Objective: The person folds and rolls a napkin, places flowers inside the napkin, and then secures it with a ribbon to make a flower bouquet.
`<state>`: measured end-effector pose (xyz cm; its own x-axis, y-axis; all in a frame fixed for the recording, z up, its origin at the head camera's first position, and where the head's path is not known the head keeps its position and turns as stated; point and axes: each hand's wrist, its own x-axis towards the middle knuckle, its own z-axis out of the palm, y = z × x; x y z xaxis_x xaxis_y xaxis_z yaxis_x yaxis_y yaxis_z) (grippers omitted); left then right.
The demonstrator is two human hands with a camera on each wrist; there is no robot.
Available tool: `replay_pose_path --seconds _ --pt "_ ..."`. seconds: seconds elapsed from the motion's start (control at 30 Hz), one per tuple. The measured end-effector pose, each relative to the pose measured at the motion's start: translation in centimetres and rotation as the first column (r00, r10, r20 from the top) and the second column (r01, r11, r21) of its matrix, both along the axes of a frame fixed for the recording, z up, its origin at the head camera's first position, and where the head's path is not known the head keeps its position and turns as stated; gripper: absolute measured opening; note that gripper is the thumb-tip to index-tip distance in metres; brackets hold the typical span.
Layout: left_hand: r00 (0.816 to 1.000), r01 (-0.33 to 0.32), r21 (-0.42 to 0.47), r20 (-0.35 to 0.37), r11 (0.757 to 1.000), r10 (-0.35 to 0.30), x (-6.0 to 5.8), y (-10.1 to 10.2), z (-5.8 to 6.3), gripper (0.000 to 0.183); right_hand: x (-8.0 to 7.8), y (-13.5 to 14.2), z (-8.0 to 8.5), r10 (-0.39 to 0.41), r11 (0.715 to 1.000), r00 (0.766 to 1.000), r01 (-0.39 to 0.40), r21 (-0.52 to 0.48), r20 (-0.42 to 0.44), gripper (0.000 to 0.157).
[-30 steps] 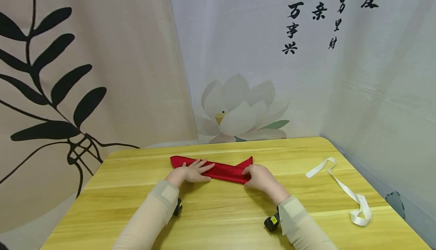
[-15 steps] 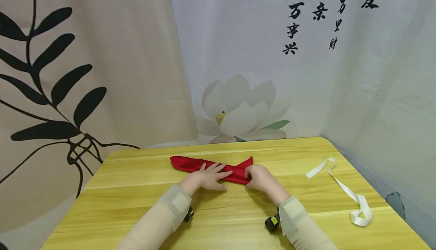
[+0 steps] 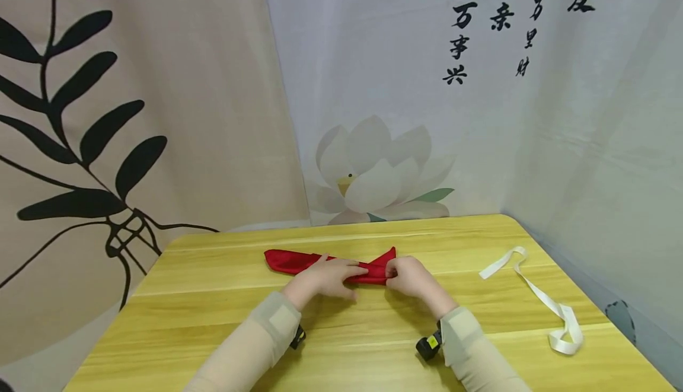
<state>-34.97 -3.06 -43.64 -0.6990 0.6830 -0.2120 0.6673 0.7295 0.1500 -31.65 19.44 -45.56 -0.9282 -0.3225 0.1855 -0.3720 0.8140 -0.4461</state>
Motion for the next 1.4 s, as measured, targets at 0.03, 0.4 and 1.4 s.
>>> replay_pose_path --seconds 0.03,0.4,1.4 --pt "1.000 0.004 0.001 -0.024 1.000 -0.004 0.0 0.1 -0.1 0.064 0.0 0.2 0.1 0.001 1.000 1.000 -0.001 -0.019 0.016 0.015" --pt "0.984 0.031 0.005 -0.174 0.999 -0.030 -0.4 0.4 -0.1 0.041 -0.2 1.3 0.6 0.083 0.990 0.988 -0.066 -0.122 0.132 0.010" --pt "0.993 -0.086 0.161 0.090 0.983 0.072 -4.4 0.5 1.2 0.025 -1.3 2.5 -0.5 -0.128 0.942 0.981 0.167 -0.293 0.147 0.004"
